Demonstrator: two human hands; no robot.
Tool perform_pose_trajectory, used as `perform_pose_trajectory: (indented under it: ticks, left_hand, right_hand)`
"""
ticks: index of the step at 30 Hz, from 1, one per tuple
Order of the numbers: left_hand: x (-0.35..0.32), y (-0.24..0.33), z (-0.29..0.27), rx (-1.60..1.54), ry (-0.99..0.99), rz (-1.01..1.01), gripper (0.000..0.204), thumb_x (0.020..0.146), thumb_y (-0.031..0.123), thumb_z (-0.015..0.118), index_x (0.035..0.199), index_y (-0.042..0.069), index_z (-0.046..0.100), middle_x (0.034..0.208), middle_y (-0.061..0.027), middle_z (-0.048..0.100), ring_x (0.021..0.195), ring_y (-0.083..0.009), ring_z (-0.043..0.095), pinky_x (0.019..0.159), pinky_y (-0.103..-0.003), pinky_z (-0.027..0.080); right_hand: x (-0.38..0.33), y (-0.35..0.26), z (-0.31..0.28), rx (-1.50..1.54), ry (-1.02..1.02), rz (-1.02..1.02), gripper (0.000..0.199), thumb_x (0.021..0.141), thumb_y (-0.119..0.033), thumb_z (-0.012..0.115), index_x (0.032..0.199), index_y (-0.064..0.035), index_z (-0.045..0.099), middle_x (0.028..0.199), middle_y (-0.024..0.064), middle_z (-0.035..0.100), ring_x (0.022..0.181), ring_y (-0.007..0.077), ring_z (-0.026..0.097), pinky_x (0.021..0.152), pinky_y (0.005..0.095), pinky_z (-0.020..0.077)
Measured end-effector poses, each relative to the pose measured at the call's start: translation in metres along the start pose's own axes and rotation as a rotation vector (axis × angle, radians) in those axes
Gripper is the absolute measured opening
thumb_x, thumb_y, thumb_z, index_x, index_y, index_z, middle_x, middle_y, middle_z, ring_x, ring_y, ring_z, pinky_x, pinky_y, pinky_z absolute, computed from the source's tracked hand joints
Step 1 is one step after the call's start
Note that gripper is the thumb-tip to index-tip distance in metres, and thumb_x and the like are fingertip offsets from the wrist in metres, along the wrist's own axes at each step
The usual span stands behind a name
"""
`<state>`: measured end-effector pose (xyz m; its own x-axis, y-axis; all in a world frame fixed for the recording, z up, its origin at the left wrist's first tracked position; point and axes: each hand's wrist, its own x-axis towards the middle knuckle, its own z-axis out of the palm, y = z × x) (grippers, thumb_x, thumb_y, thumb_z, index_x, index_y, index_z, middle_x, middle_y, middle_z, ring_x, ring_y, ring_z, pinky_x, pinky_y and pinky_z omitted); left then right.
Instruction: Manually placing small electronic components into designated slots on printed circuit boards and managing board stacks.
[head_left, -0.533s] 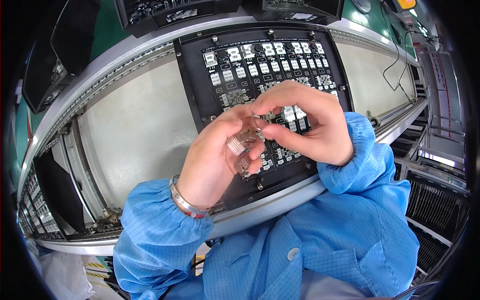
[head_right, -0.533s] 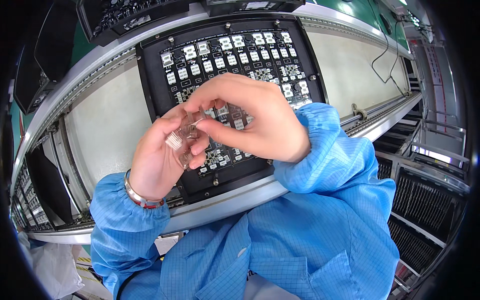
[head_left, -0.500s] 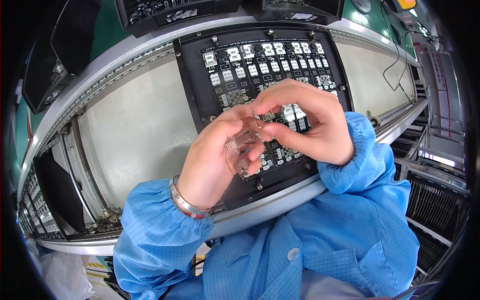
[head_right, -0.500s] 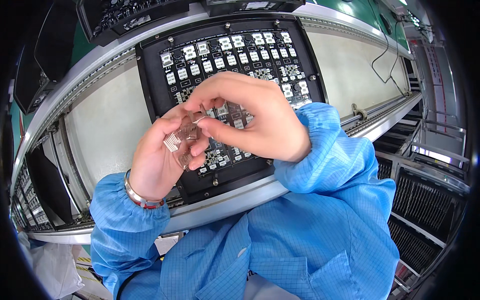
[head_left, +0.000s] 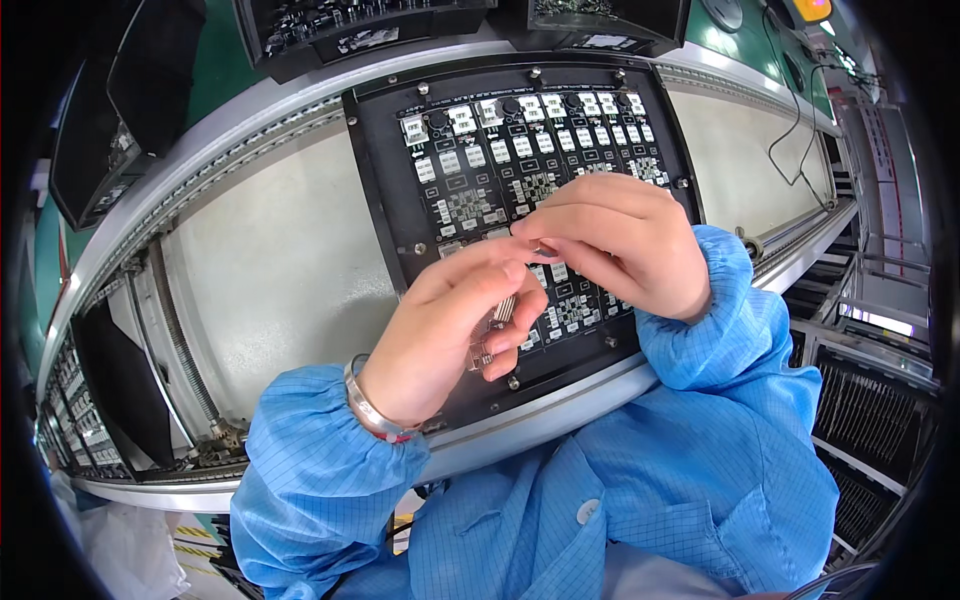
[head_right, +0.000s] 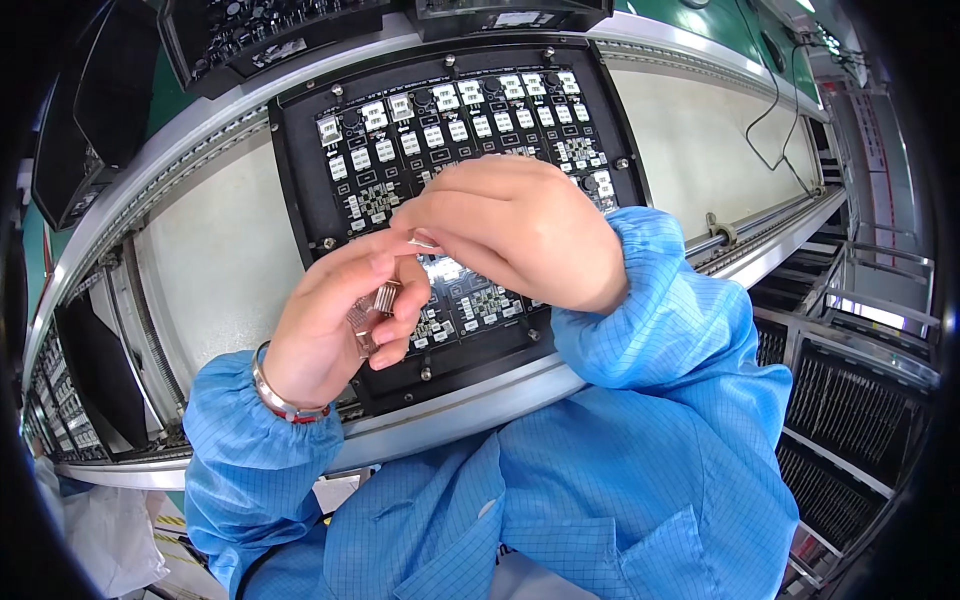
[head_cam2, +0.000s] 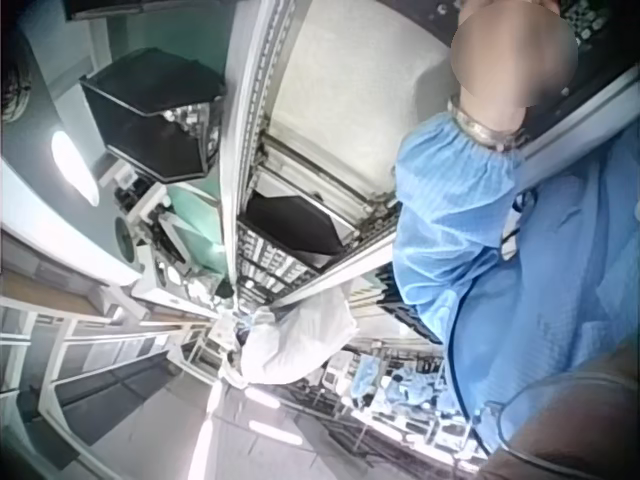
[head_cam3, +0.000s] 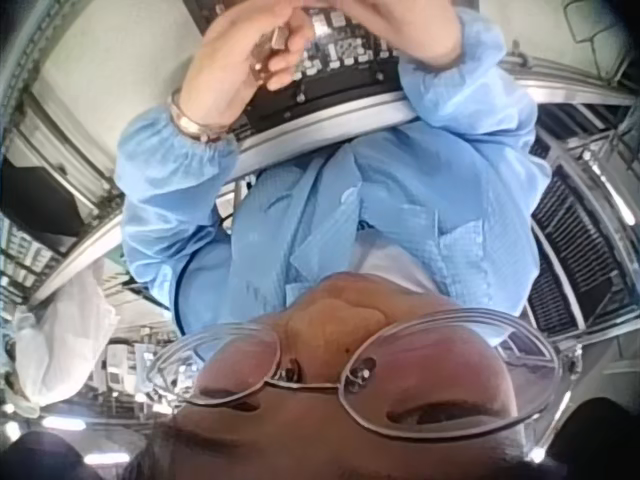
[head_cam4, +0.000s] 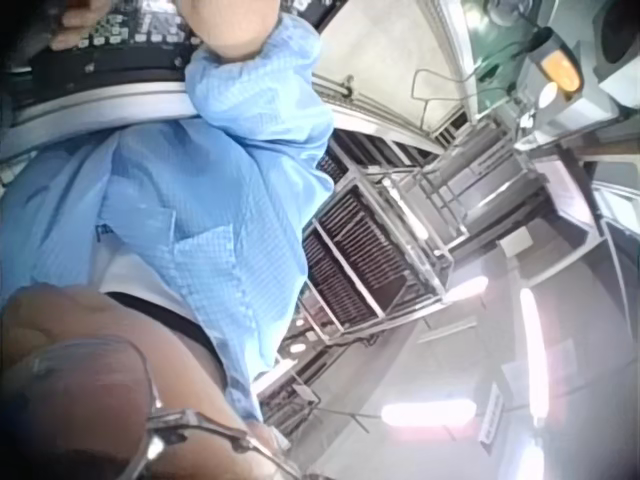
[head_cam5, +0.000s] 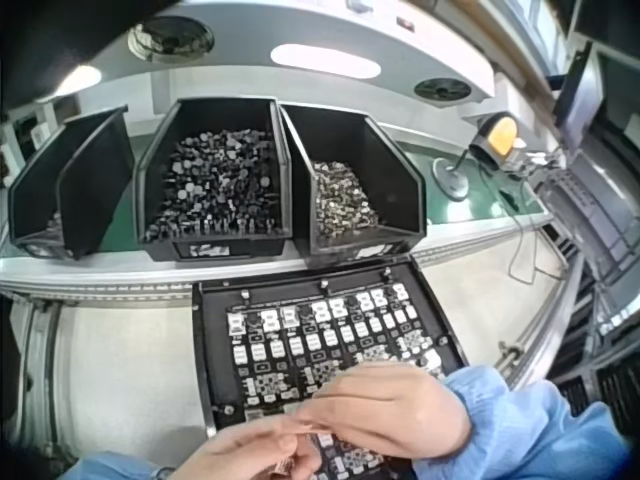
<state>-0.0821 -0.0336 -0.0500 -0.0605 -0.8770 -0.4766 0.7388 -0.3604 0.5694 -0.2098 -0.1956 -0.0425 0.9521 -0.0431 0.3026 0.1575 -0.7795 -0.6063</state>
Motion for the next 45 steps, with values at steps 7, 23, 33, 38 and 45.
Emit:
perform_pose_trajectory:
  ticks: [7,23,33,38,45]
  left_hand:
    - [0.002,-0.005,0.008,0.127,0.016,0.015,0.028,0.094,0.022,0.048,0.115,0.004,0.055,0.073,-0.0017,0.047,0.057,-0.0064,0.038,0.044,-0.02,0.034]
    - [0.011,-0.005,0.0,-0.4,0.036,0.086,0.037,0.087,0.017,0.039,0.118,0.0,0.051,0.093,-0.0097,0.056,0.071,-0.0153,0.048,0.058,-0.027,0.042]
    - [0.018,-0.009,0.007,-0.517,0.066,0.08,0.034,0.085,0.013,0.04,0.113,0.001,0.054,0.096,-0.0121,0.056,0.077,-0.019,0.051,0.059,-0.028,0.043]
    - [0.02,-0.011,0.007,-0.494,0.068,0.091,0.032,0.083,0.012,0.041,0.111,0.002,0.054,0.095,-0.0116,0.056,0.076,-0.0185,0.05,0.057,-0.028,0.043]
    - [0.02,-0.011,0.003,-0.481,0.072,0.094,0.031,0.083,0.012,0.042,0.11,0.002,0.054,0.094,-0.0111,0.056,0.075,-0.0181,0.05,0.056,-0.027,0.042]
  right_hand:
    - [-0.005,0.002,-0.004,0.172,0.032,-0.084,0.024,0.072,0.012,0.058,0.092,0.0012,0.067,0.096,0.014,0.065,0.088,0.0275,0.064,0.075,0.0344,0.0532]
    - [0.022,0.083,-0.03,-0.238,0.065,0.064,0.019,0.076,0.004,0.062,0.094,-0.002,0.066,0.099,0.0059,0.061,0.084,0.0201,0.062,0.076,0.0277,0.0501]
    - [0.017,0.083,-0.024,-0.244,0.039,0.202,0.049,0.072,0.004,0.064,0.117,-0.0076,0.05,0.092,0.0084,0.062,0.091,0.0232,0.063,0.081,0.0317,0.0503]
    - [0.017,0.086,-0.026,-0.268,0.033,0.172,0.05,0.072,0.005,0.064,0.118,-0.0077,0.049,0.092,0.008,0.062,0.091,0.0228,0.062,0.081,0.0322,0.0504]
    - [0.021,0.084,-0.016,-0.329,0.035,0.129,0.05,0.072,0.004,0.064,0.118,-0.0085,0.049,0.092,0.0084,0.062,0.091,0.0248,0.062,0.079,0.0336,0.0505]
